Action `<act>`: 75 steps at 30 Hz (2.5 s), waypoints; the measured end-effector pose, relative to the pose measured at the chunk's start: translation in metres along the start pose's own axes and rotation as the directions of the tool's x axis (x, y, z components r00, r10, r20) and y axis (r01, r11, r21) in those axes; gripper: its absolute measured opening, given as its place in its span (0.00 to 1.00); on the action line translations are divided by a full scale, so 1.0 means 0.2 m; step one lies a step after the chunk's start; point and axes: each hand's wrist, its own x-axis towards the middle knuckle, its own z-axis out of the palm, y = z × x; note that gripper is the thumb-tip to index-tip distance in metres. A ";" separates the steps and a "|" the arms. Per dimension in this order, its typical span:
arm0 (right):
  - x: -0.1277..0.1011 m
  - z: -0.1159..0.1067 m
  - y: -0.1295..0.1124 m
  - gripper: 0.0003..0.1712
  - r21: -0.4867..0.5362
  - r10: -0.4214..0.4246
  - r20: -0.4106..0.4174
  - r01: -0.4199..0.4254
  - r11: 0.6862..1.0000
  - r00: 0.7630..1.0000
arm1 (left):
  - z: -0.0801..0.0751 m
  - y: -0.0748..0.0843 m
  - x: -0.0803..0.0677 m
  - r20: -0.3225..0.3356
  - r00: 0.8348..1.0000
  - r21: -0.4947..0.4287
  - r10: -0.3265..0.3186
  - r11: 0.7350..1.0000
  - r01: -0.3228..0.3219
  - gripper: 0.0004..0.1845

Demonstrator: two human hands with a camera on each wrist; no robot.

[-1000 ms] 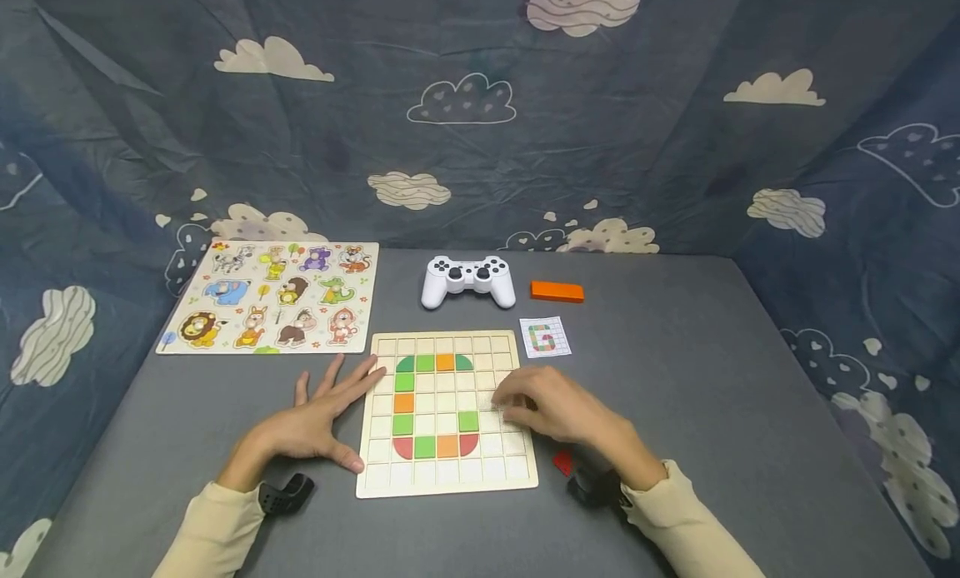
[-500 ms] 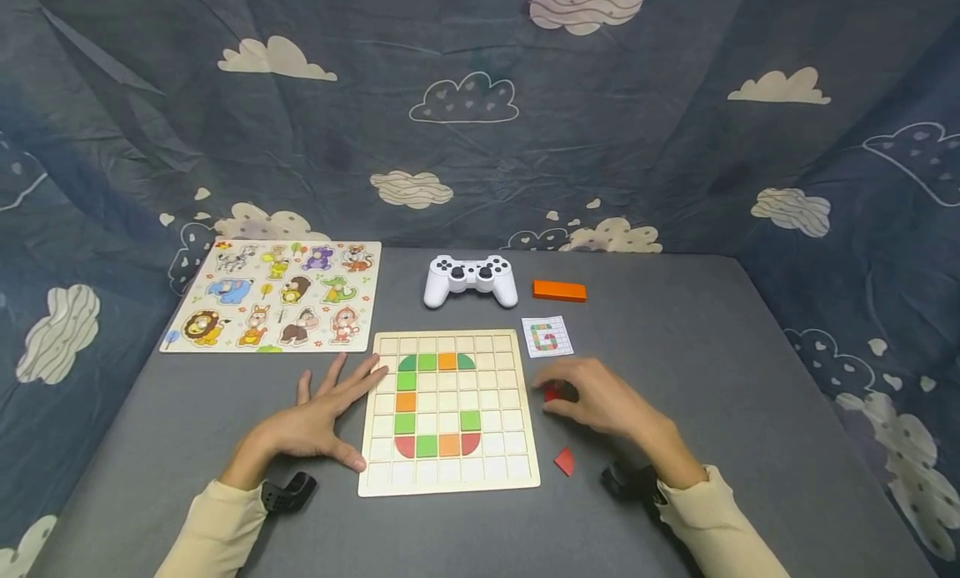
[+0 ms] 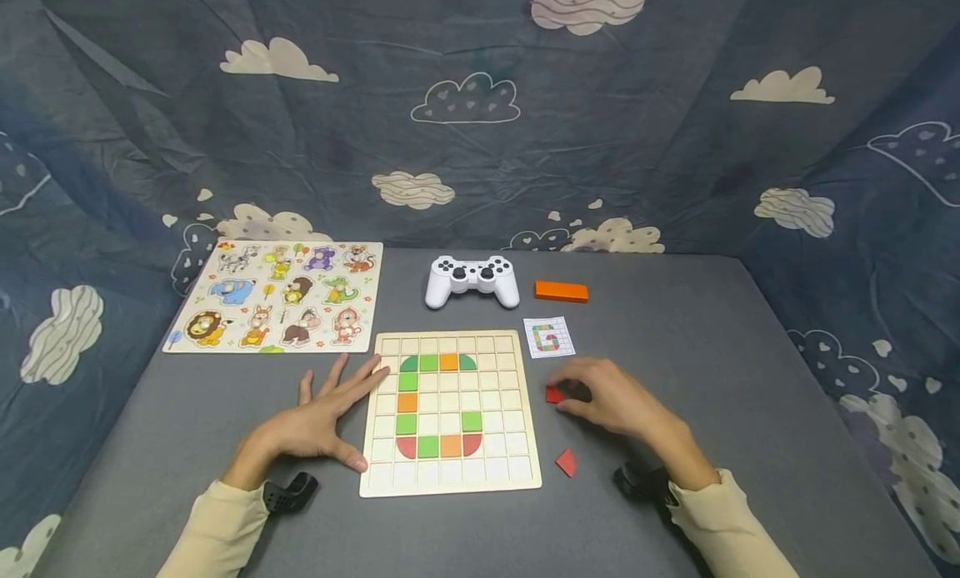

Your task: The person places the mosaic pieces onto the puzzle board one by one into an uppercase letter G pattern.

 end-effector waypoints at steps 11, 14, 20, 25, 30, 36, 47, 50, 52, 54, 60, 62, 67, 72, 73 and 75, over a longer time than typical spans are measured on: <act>0.04 0.01 0.01 0.19 0.012 0.038 0.050 -0.039 0.999 0.998 | 0.01 0.00 0.00 -0.001 1.000 0.000 -0.002 1.000 0.002 0.69; 0.05 0.02 0.01 0.19 0.016 0.041 0.060 -0.042 0.999 0.997 | 0.01 0.00 0.00 0.001 1.000 0.000 -0.003 1.000 0.003 0.68; 0.06 0.02 0.01 0.18 0.008 0.033 0.063 -0.033 0.999 0.997 | 0.01 0.00 0.00 0.001 1.000 0.004 0.002 1.000 -0.002 0.68; 0.07 0.02 0.00 0.17 0.014 0.012 0.056 -0.012 1.000 0.998 | 0.00 0.00 0.00 0.000 1.000 0.007 0.003 1.000 -0.003 0.68; 0.09 0.02 -0.02 0.15 0.017 0.003 0.061 -0.004 1.000 0.998 | 0.00 0.00 0.00 0.006 1.000 0.002 -0.005 1.000 0.005 0.68; 0.13 0.01 -0.07 0.14 0.009 -0.006 0.062 0.006 1.000 0.998 | 0.00 0.00 0.00 0.007 1.000 0.006 -0.002 1.000 0.002 0.69; 0.25 0.02 -0.18 0.12 0.013 -0.058 0.077 0.057 0.998 0.995 | -0.01 0.00 0.00 0.010 1.000 -0.002 -0.006 1.000 0.006 0.69; 0.29 0.03 -0.21 0.11 0.028 -0.081 0.082 0.079 0.996 0.993 | -0.01 0.00 0.00 0.008 1.000 0.000 -0.013 1.000 0.013 0.69; 0.31 0.04 -0.23 0.10 0.029 -0.098 0.082 0.096 0.995 0.992 | -0.01 0.00 0.00 0.007 1.000 -0.001 -0.012 1.000 0.012 0.69; 0.33 0.05 -0.24 0.10 0.035 -0.118 0.080 0.115 0.993 0.990 | 0.00 0.00 0.00 0.008 1.000 0.001 -0.014 1.000 0.014 0.69; 0.38 0.09 -0.30 0.09 0.047 -0.164 0.101 0.160 0.986 0.981 | 0.00 0.00 0.00 0.005 1.000 0.008 -0.010 1.000 0.010 0.68; 0.39 0.10 -0.32 0.09 0.047 -0.169 0.115 0.165 0.985 0.979 | 0.00 0.00 0.00 0.004 1.000 0.008 -0.008 1.000 0.008 0.68; 0.41 0.13 -0.35 0.09 0.053 -0.191 0.120 0.186 0.981 0.974 | -0.01 0.00 0.00 0.006 1.000 0.006 -0.013 1.000 0.013 0.68; 0.42 0.15 -0.36 0.09 0.061 -0.195 0.126 0.189 0.980 0.973 | 0.00 0.00 0.00 0.011 1.000 0.001 -0.013 1.000 0.013 0.69; 0.42 0.15 -0.37 0.10 0.061 -0.193 0.130 0.186 0.981 0.973 | 0.00 0.00 0.00 0.010 1.000 0.001 -0.011 1.000 0.011 0.69; 0.42 0.15 -0.37 0.10 0.060 -0.190 0.138 0.183 0.981 0.972 | 0.00 0.00 0.00 0.008 1.000 0.004 -0.008 1.000 0.008 0.69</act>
